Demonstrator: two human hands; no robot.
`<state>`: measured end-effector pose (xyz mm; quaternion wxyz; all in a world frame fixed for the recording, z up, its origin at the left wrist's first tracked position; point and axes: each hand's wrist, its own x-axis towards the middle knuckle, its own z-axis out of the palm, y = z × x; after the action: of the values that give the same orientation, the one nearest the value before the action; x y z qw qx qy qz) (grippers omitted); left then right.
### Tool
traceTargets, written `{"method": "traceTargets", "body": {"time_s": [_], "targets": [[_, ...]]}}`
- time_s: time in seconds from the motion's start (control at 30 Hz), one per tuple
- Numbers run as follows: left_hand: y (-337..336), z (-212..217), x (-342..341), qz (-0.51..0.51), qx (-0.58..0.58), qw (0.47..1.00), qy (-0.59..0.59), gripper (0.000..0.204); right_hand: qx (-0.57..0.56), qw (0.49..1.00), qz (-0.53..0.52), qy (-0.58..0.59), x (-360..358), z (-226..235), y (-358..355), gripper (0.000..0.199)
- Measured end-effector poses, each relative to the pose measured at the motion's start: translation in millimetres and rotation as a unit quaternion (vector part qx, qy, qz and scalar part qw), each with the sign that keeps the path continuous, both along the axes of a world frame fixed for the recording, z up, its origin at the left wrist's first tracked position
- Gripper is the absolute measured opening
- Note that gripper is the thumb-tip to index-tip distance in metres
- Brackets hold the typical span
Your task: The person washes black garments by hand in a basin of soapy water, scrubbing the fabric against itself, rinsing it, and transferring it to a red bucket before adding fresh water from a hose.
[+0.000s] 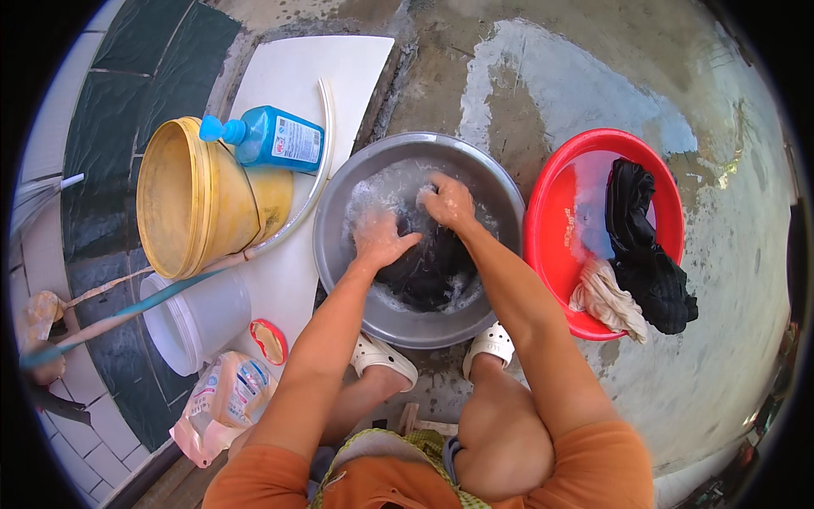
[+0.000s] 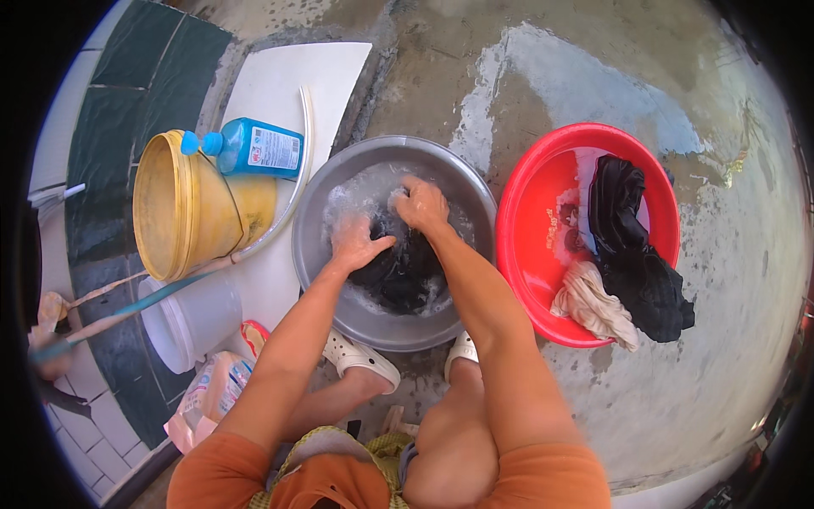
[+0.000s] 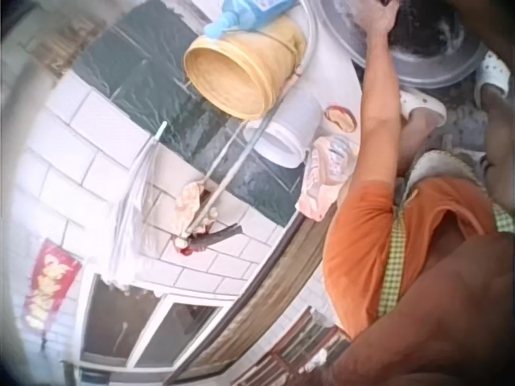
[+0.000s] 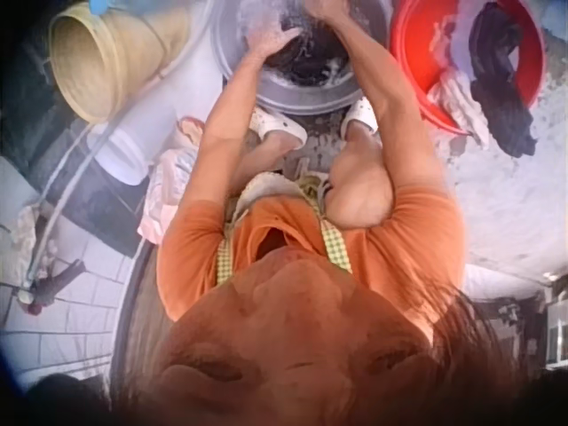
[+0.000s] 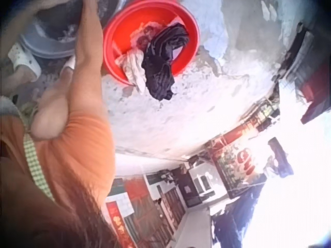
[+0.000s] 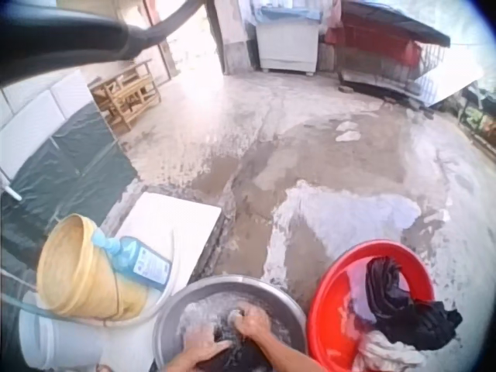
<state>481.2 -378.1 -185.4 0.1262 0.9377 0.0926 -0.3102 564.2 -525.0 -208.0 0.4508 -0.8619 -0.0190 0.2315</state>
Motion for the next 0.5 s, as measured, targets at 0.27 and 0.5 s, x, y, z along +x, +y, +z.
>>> {"method": "traceTargets", "body": {"time_s": [0.27, 0.5], "targets": [[2.4, -40.7, -55.9, 0.166, -0.427, 0.885, -0.082, 0.073, 0.076, 0.925, 0.151, -0.339, -77.3, 69.7, 33.8, 0.02], [-23.4, 45.7, -41.2, 0.515, -0.565, 0.637, -0.096, 0.022, 0.08, 0.974, 0.04, -0.209, -7.2, 39.0, 36.5, 0.043]]}}
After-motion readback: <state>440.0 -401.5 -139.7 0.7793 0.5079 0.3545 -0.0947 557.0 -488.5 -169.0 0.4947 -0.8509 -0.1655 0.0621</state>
